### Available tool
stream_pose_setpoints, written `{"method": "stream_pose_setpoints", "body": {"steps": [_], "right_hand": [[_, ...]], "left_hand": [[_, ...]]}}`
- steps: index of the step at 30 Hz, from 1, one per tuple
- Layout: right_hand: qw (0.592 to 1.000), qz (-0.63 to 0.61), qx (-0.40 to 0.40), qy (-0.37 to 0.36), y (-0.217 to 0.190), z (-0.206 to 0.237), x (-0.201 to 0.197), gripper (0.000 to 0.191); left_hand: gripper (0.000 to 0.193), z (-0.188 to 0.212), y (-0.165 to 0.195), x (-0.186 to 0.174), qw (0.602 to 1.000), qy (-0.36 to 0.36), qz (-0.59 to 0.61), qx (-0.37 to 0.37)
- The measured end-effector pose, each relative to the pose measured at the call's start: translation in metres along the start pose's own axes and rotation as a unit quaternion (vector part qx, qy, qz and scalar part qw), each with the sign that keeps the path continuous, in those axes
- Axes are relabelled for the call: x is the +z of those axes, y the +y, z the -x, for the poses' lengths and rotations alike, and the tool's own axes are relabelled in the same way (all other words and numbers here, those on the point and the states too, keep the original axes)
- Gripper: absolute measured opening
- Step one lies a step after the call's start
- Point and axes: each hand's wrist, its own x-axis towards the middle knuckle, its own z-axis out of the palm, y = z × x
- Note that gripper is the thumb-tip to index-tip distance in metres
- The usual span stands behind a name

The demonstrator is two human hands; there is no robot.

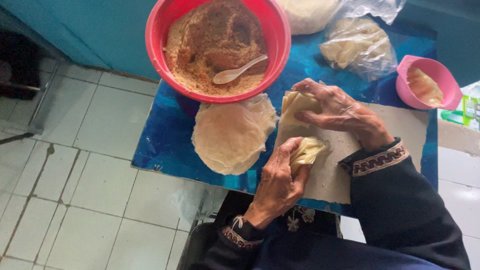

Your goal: The person cuts a stack of thin dough wrappers with a knife, then separates and peels the wrappers apart by hand. They stretch and pull pieces of soft dough, and a flattened round of dough rests on the board as they continue handling wrapper pieces.

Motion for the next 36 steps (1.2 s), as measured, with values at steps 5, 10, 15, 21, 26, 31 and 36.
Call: {"method": "stream_pose_setpoints", "body": {"steps": [5,10,15,21,26,31,36], "right_hand": [[0.996,-0.073,-0.002,0.052,-0.005,0.013,0.004,0.049],[0.97,-0.188,0.091,0.121,-0.014,0.051,-0.022,0.05],[0.938,-0.308,0.113,0.115,-0.037,0.113,-0.033,0.046],[0.98,-0.196,-0.012,0.019,-0.053,0.116,0.01,0.043],[0.993,-0.075,-0.038,0.085,-0.057,0.099,0.022,0.053],[0.988,-0.086,-0.082,0.095,-0.052,0.091,0.021,0.089],[0.985,-0.107,-0.114,0.079,-0.038,0.096,0.037,0.071]], "left_hand": [[0.047,-0.001,-0.001,0.004,1.0,0.012,-0.004,-0.003],[0.044,-0.002,0.0,0.006,0.999,0.016,0.0,-0.029],[0.046,-0.002,-0.005,0.003,0.992,0.039,0.066,-0.098],[0.042,-0.003,-0.008,0.002,0.991,0.038,0.059,-0.111],[0.037,-0.001,-0.012,0.001,0.993,0.028,0.071,-0.093],[0.035,0.005,-0.015,-0.003,0.996,0.003,0.069,-0.047],[0.039,0.007,-0.015,-0.006,0.982,-0.032,0.119,-0.147]]}}
